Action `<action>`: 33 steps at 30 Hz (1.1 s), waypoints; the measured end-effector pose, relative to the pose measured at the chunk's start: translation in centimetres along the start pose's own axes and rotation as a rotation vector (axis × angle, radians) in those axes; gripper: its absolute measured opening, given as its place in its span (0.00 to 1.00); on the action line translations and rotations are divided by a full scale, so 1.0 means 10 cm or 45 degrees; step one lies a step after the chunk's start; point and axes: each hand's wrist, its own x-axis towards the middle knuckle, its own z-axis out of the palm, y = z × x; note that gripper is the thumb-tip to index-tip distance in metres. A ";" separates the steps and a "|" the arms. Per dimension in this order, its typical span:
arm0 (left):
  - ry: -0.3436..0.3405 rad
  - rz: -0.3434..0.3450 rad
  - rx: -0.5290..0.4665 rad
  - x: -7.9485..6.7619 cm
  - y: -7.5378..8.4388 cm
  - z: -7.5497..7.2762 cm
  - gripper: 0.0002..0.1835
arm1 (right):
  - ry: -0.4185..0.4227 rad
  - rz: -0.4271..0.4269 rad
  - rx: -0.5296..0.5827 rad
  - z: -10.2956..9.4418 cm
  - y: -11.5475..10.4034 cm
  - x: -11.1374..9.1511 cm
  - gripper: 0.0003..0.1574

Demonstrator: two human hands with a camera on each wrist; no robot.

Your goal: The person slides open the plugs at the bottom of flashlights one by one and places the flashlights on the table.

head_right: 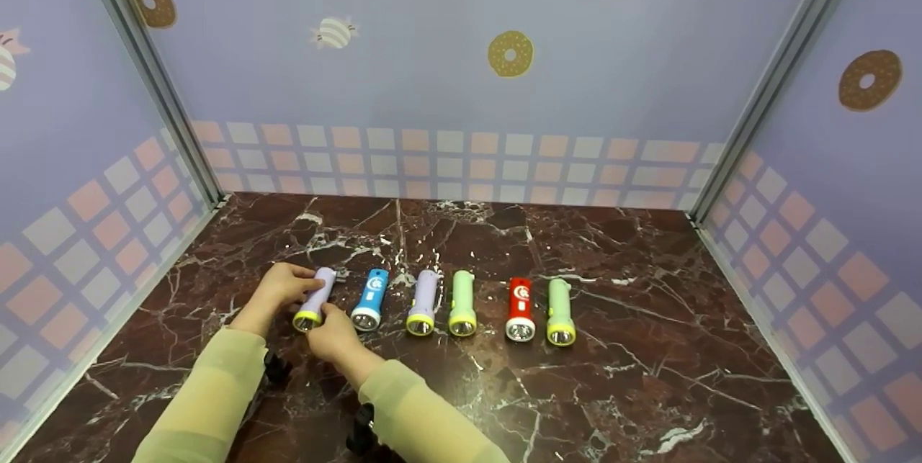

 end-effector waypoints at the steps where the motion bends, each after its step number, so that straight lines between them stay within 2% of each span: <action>1: 0.001 -0.001 -0.005 0.00 0.00 0.00 0.24 | 0.001 -0.003 0.000 0.00 0.00 0.00 0.40; 19: -0.001 0.022 0.013 -0.03 0.02 -0.01 0.23 | 0.013 -0.016 -0.006 0.00 0.01 0.00 0.39; 26: -0.041 -0.034 -0.051 -0.01 0.01 0.00 0.24 | 0.020 -0.020 0.016 -0.01 -0.02 -0.01 0.38; 29: -0.044 -0.043 -0.052 0.01 0.01 0.00 0.25 | 0.038 -0.011 -0.019 -0.02 -0.04 -0.02 0.37; 33: -0.038 -0.038 -0.039 0.00 0.01 0.00 0.25 | 0.044 -0.036 0.003 -0.04 -0.06 -0.03 0.35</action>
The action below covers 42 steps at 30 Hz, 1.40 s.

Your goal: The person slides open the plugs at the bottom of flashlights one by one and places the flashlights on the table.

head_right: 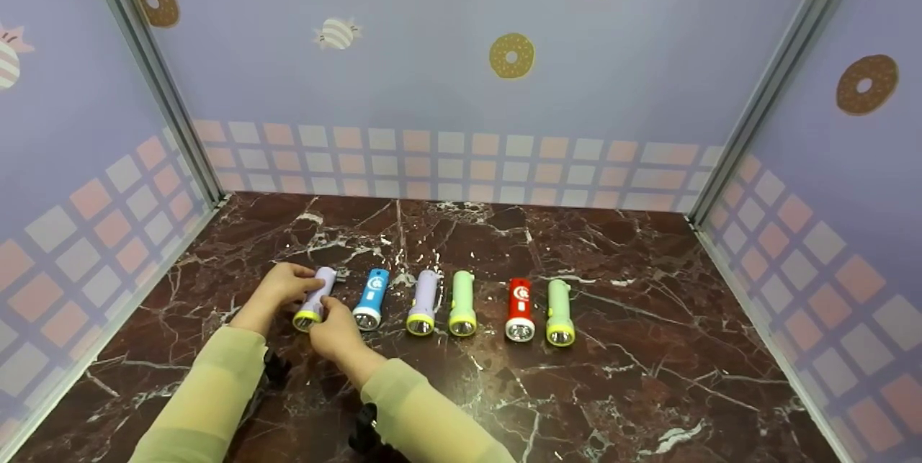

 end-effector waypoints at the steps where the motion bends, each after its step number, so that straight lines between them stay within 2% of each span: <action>1: 0.001 0.001 0.005 0.00 0.00 0.00 0.25 | -0.001 -0.008 0.011 -0.01 0.00 0.00 0.35; 8: -0.006 -0.018 0.026 -0.02 0.02 -0.01 0.26 | 0.003 -0.038 0.026 -0.07 0.00 -0.03 0.33; 15: -0.007 0.000 0.051 -0.02 0.03 -0.02 0.27 | 0.025 -0.147 0.092 -0.20 0.02 -0.02 0.30; 20: -0.005 -0.008 0.097 -0.01 0.05 -0.03 0.27 | 0.089 -0.196 0.124 -0.32 0.03 0.01 0.29; 24: 0.042 -0.008 0.232 -0.03 0.10 -0.04 0.29 | 0.160 -0.241 0.143 -0.41 0.06 0.04 0.28; 27: 0.115 0.003 0.288 -0.04 0.15 -0.03 0.31 | 0.226 -0.257 0.154 -0.46 0.08 0.06 0.28; 29: 0.184 0.031 0.269 -0.05 0.18 -0.01 0.31 | 0.272 -0.259 0.154 -0.48 0.10 0.06 0.27; 32: 0.305 0.126 0.207 -0.06 0.26 0.04 0.30 | 0.326 -0.238 0.146 -0.50 0.13 0.07 0.27; 36: 0.422 0.314 0.104 -0.08 0.36 0.15 0.26 | 0.366 -0.193 0.119 -0.51 0.18 0.07 0.30; 40: 0.394 0.441 0.048 -0.09 0.46 0.28 0.24 | 0.396 -0.148 0.039 -0.50 0.22 0.08 0.33; 42: 0.320 0.439 0.055 -0.09 0.50 0.35 0.24 | 0.407 -0.126 -0.007 -0.49 0.24 0.09 0.33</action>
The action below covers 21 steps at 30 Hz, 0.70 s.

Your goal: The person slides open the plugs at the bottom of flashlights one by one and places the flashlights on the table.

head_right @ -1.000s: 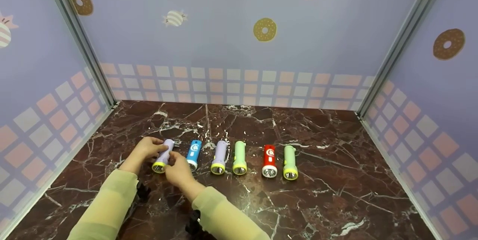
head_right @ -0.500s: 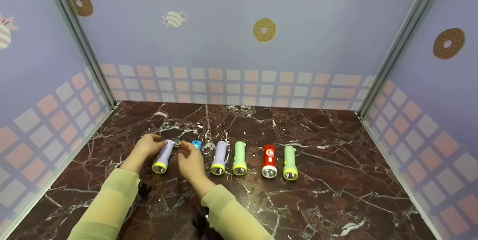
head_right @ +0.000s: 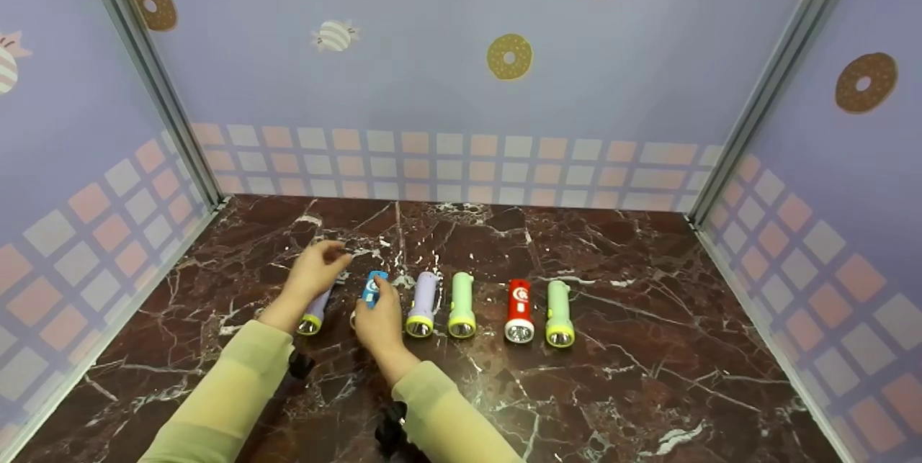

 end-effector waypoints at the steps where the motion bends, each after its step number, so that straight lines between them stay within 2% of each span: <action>1: -0.047 -0.011 0.005 0.00 0.02 0.03 0.24 | 0.003 0.007 -0.017 0.00 0.01 0.00 0.34; 4: -0.161 -0.057 0.045 -0.01 0.07 0.11 0.24 | 0.013 0.023 -0.049 0.01 0.03 0.00 0.35; 6: -0.200 -0.083 0.061 -0.02 0.10 0.15 0.23 | 0.018 0.025 -0.066 0.02 0.05 0.00 0.35; 15: -0.270 -0.101 0.121 -0.01 0.09 0.29 0.23 | 0.035 0.069 -0.054 0.04 0.12 0.00 0.33; 18: -0.284 -0.138 0.109 0.00 0.07 0.32 0.23 | 0.036 0.099 -0.049 0.04 0.14 0.00 0.33; 21: -0.307 -0.213 0.050 0.01 0.06 0.35 0.23 | 0.030 0.122 -0.046 0.05 0.14 0.00 0.33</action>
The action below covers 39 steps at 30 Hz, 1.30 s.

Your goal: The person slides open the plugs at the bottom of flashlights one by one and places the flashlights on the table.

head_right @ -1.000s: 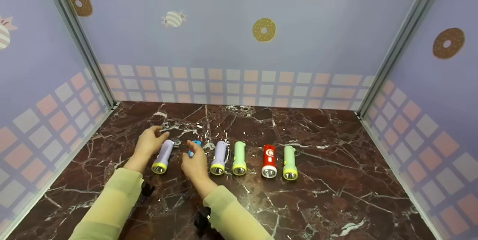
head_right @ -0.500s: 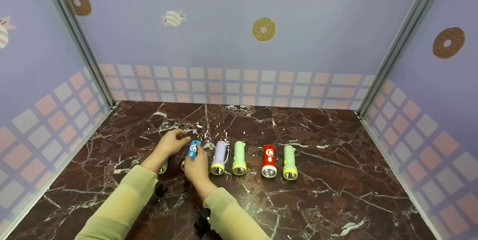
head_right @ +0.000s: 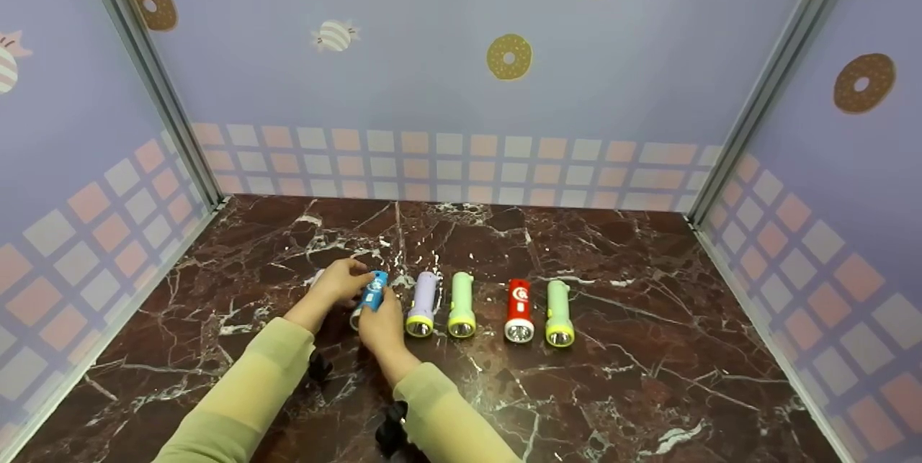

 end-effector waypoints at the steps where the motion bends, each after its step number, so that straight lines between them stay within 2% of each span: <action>1: -0.012 -0.025 -0.025 0.01 0.00 0.01 0.23 | -0.007 0.011 0.010 0.00 0.00 0.00 0.33; 5: -0.051 -0.088 -0.095 0.03 -0.03 0.03 0.24 | -0.030 0.032 0.015 0.00 0.01 0.01 0.34; 9: -0.064 -0.093 -0.112 0.02 -0.04 0.05 0.23 | -0.049 0.042 0.012 0.01 0.02 0.02 0.34; 17: -0.083 -0.132 -0.146 0.06 -0.04 0.06 0.22 | -0.049 0.057 0.026 0.00 0.02 0.02 0.29; 25: -0.051 -0.118 -0.184 0.02 -0.06 0.04 0.22 | -0.063 0.066 0.050 -0.01 0.02 0.01 0.30; 29: -0.045 -0.133 -0.253 -0.01 -0.06 0.01 0.21 | -0.050 0.075 0.061 -0.01 0.01 0.00 0.31; 33: -0.027 -0.119 -0.321 -0.04 -0.04 -0.01 0.21 | -0.028 0.048 0.066 -0.01 0.01 -0.01 0.33; 39: 0.024 -0.074 -0.338 -0.06 -0.03 -0.04 0.21 | -0.029 0.007 0.109 -0.02 -0.03 -0.02 0.33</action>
